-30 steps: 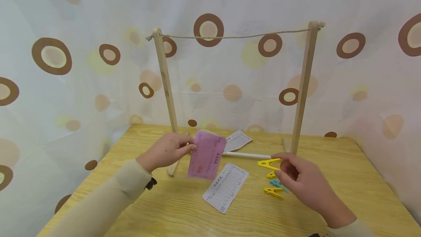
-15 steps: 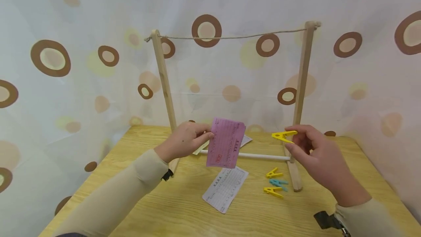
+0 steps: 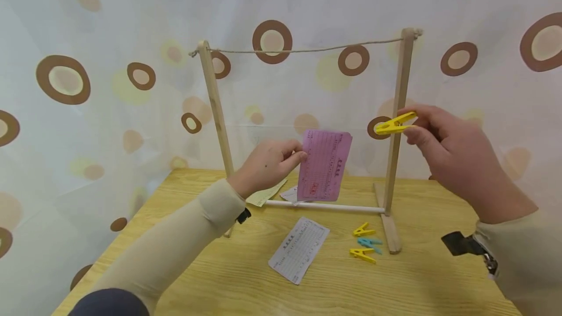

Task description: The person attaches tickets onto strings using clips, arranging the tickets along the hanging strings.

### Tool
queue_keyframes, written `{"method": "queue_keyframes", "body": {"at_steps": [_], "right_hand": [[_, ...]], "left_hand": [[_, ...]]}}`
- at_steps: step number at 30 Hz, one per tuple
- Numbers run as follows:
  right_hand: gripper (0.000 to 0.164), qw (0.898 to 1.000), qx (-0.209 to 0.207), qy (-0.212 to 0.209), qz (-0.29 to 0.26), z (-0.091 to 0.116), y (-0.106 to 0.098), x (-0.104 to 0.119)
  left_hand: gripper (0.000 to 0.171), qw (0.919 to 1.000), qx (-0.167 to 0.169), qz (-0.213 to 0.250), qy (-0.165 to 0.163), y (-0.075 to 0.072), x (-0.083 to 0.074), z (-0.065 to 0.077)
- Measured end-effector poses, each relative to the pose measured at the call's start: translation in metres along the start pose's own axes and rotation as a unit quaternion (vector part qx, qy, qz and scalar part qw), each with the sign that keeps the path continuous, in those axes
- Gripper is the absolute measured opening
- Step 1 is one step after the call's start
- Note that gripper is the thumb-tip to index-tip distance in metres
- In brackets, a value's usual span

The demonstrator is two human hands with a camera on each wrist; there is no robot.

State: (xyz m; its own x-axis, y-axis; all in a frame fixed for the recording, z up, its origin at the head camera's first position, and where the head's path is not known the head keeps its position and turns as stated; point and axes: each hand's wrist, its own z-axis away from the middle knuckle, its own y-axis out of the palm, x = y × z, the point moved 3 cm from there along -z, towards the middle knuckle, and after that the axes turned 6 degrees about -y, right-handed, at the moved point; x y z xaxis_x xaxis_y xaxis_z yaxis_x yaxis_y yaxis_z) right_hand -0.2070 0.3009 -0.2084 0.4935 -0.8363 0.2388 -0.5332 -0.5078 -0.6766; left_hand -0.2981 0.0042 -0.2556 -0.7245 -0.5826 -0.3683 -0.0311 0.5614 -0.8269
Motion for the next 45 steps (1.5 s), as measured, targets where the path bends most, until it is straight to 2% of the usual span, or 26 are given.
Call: {"method": "queue_keyframes", "body": {"at_steps": [5, 11, 15, 20, 25, 28, 32, 38, 45], "right_hand": [[0.037, 0.999, 0.009, -0.008, 0.043, -0.028, -0.017, -0.003], [0.042, 0.994, 0.024, -0.041, 0.097, -0.062, -0.034, -0.007], [0.046, 0.99, 0.035, -0.044, 0.129, -0.084, -0.045, -0.004], [0.045, 0.989, 0.039, -0.041, 0.139, -0.11, -0.057, 0.003], [0.041, 0.985, 0.034, -0.073, 0.156, -0.133, -0.063, 0.006], [0.041, 0.98, 0.035, -0.092, 0.174, -0.142, -0.065, 0.007], [0.042, 0.973, 0.059, -0.104, 0.198, -0.147, -0.066, 0.009], [0.043, 0.966, 0.092, -0.104, 0.217, -0.152, -0.069, 0.011], [0.033, 0.961, 0.104, -0.107, 0.231, -0.166, -0.066, 0.009]], "left_hand": [[0.02, 0.9999, -0.004, -0.015, 0.001, -0.003, -0.008, -0.016], [0.02, 0.9993, -0.016, -0.034, 0.009, -0.006, -0.017, -0.039], [0.021, 0.9992, -0.017, -0.036, -0.003, -0.011, -0.023, -0.053], [0.026, 0.9987, -0.023, -0.044, -0.008, -0.015, -0.032, -0.073], [0.029, 0.9983, -0.034, -0.045, -0.014, -0.018, -0.039, -0.088], [0.027, 0.9982, -0.036, -0.044, -0.02, -0.018, -0.042, -0.094], [0.025, 0.9982, -0.035, -0.043, -0.023, -0.016, -0.045, -0.098], [0.025, 0.9983, -0.035, -0.037, -0.027, -0.017, -0.048, -0.102], [0.024, 0.997, -0.039, -0.047, -0.047, -0.021, -0.051, -0.107]]}}
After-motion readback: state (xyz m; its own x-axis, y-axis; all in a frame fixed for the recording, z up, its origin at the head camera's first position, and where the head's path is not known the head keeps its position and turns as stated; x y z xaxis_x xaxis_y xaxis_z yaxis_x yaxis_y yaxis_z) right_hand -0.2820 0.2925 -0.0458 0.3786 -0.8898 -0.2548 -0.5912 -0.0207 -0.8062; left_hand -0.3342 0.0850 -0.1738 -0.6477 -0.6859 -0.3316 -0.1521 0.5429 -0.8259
